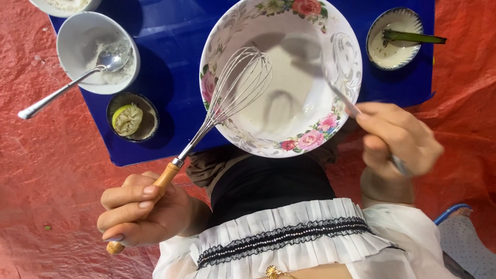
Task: Stirring a liquid mixture in a bowl using a spoon and then a whisk.
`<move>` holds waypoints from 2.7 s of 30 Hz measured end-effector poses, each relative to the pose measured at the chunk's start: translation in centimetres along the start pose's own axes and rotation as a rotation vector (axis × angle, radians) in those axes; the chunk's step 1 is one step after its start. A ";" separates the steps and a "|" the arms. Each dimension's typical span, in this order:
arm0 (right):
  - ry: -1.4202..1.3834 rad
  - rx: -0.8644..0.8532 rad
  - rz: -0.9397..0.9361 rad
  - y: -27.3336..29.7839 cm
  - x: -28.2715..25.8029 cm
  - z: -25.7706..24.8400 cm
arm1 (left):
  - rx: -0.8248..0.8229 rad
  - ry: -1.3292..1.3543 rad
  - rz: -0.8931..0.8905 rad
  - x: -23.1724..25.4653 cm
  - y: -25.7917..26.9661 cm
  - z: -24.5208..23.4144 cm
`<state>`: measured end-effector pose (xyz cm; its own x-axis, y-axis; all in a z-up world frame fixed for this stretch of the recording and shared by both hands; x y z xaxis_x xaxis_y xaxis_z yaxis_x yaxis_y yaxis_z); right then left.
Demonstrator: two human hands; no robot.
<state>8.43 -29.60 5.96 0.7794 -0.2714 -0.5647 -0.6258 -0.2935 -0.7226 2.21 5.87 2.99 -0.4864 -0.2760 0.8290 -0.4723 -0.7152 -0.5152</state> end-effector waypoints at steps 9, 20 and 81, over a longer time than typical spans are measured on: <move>0.012 -0.005 0.268 -0.2 0.5 3.7 | 0.054 -0.036 0.054 0.7 -0.1 -0.7; -0.044 0.160 0.318 3.3 -1.1 2.2 | -0.074 0.017 0.029 1.4 0.2 0.5; 0.001 0.185 0.315 3.4 -1.8 1.7 | -0.009 -0.085 -0.176 0.9 1.2 -1.5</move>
<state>4.90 -28.57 3.84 0.5489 -0.3232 -0.7709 -0.8192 -0.0248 -0.5729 0.15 5.69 2.75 -0.3319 -0.2004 0.9218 -0.5515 -0.7516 -0.3619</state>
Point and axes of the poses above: each hand's wrist, its own y-axis away from the middle knuckle, its own z-axis out of the palm, x = y × z, the point moved 7 cm from there along -y, towards the middle knuckle, and after that the axes turned 15 degrees about -y, right-handed, at the moved point
